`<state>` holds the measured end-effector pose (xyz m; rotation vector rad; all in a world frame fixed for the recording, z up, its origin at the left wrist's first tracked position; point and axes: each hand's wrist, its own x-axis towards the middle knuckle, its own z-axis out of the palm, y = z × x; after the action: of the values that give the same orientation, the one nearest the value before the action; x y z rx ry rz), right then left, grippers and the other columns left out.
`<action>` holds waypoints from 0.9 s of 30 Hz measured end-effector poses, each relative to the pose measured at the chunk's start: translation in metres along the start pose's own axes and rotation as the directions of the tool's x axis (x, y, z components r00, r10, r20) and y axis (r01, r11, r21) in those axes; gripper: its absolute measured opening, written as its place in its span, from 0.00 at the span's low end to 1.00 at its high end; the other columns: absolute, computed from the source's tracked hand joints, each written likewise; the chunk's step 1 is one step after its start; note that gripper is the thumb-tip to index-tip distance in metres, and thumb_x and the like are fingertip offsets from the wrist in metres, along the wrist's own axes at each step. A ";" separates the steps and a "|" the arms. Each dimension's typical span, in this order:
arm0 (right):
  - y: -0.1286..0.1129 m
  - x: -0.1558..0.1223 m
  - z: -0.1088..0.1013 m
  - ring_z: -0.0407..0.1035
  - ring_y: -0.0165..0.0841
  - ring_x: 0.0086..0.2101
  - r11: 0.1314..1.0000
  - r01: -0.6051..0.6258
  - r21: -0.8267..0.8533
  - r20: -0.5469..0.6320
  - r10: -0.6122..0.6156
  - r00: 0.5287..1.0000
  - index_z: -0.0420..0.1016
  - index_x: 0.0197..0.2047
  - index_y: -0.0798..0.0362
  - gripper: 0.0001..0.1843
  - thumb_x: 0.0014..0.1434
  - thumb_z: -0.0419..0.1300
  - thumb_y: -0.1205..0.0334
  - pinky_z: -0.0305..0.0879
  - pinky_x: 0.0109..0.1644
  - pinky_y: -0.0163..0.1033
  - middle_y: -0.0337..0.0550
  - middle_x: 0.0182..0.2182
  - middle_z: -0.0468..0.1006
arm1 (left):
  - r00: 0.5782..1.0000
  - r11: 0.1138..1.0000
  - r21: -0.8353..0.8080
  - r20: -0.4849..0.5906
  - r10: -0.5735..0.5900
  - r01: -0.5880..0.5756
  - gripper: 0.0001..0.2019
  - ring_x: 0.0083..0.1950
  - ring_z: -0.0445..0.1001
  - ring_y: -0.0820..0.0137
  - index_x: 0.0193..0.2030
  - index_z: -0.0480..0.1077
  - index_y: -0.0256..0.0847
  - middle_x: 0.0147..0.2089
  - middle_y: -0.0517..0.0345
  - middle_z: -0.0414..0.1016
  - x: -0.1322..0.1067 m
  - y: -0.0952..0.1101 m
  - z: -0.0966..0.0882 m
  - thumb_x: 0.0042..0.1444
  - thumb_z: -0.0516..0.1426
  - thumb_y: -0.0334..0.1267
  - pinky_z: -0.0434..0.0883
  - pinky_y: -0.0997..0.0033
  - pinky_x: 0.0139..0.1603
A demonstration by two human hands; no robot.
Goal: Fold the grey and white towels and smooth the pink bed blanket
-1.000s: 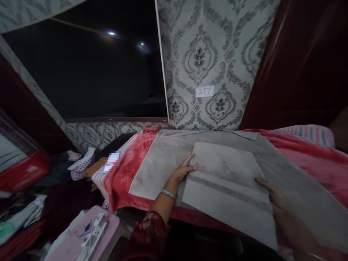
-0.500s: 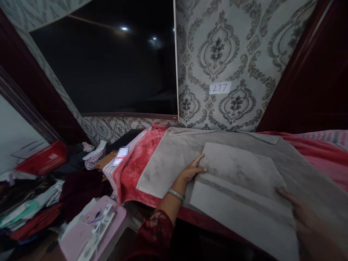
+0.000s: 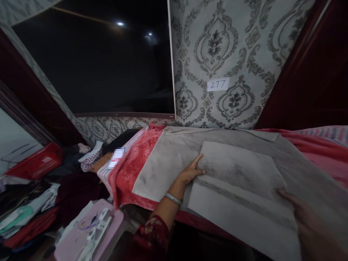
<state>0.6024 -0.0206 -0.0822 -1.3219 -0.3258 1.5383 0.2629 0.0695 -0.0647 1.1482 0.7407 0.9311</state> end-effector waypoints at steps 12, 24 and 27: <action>-0.013 -0.010 0.025 0.81 0.45 0.37 0.961 0.122 0.246 0.215 -0.177 0.960 0.74 0.55 0.55 0.27 0.49 0.66 0.68 0.79 0.47 0.51 0.45 0.34 0.85 | 0.993 0.968 0.251 -0.106 0.048 -0.020 0.48 0.73 0.59 0.56 0.75 0.51 0.48 0.75 0.51 0.56 0.007 0.012 -0.002 0.50 0.66 0.49 0.59 0.59 0.71; -0.007 0.013 0.021 0.80 0.41 0.37 0.916 0.235 0.325 0.231 -0.318 0.919 0.70 0.62 0.54 0.34 0.49 0.65 0.69 0.78 0.48 0.46 0.45 0.40 0.85 | 0.970 0.911 0.412 -0.203 0.134 -0.039 0.38 0.78 0.45 0.58 0.74 0.55 0.53 0.77 0.57 0.52 0.009 0.011 0.002 0.58 0.60 0.51 0.44 0.53 0.77; -0.007 0.016 0.020 0.80 0.41 0.38 0.915 0.257 0.310 0.236 -0.336 0.912 0.69 0.62 0.53 0.35 0.49 0.66 0.68 0.79 0.45 0.45 0.45 0.41 0.84 | 0.965 0.919 0.392 -0.229 0.125 -0.026 0.37 0.78 0.44 0.58 0.72 0.57 0.55 0.77 0.59 0.53 0.007 0.014 0.007 0.57 0.61 0.50 0.45 0.53 0.77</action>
<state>0.5912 0.0030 -0.0788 -0.7913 -0.4575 1.4488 0.2693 0.0750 -0.0493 1.4278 1.1298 1.0351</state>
